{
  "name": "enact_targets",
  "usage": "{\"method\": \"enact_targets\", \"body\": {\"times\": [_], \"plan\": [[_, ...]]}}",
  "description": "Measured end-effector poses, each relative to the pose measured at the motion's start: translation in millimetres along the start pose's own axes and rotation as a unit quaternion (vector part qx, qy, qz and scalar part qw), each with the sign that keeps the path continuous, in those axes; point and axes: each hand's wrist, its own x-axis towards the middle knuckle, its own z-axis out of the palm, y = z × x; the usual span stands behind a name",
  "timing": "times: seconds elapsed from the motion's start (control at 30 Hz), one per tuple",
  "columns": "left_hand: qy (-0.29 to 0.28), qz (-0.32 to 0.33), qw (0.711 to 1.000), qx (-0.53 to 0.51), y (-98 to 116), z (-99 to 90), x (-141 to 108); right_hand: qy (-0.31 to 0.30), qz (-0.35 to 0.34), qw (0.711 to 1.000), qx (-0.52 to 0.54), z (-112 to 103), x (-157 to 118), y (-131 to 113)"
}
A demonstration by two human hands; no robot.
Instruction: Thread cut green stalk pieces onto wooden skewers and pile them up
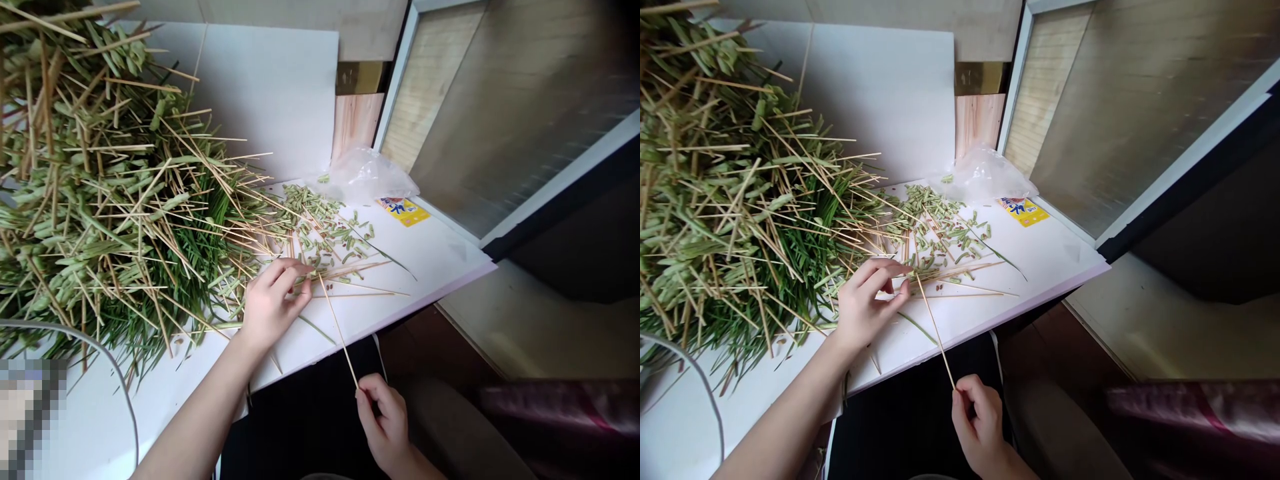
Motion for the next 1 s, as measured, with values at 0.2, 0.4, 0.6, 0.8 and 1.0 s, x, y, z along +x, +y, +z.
{"method": "enact_targets", "body": {"times": [0.2,0.4,0.6,0.8,1.0], "plan": [[0.000,-0.103,0.986,-0.133,3,-2.1,3,0.009,0.026,1.000,0.012,1,-1,3],[-0.011,-0.323,0.845,-0.426,-5,-0.7,8,-0.002,0.007,1.000,0.003,0,-3,1],[-0.007,-0.400,0.738,-0.544,-2,-0.9,14,0.002,-0.034,0.998,-0.048,-2,-3,-3],[-0.023,-0.394,0.734,-0.553,1,-1.4,13,0.000,-0.013,1.000,-0.017,-2,-1,-3],[-0.048,-0.367,0.758,-0.537,-3,-0.3,8,-0.003,0.000,1.000,0.004,-2,0,-2]]}}
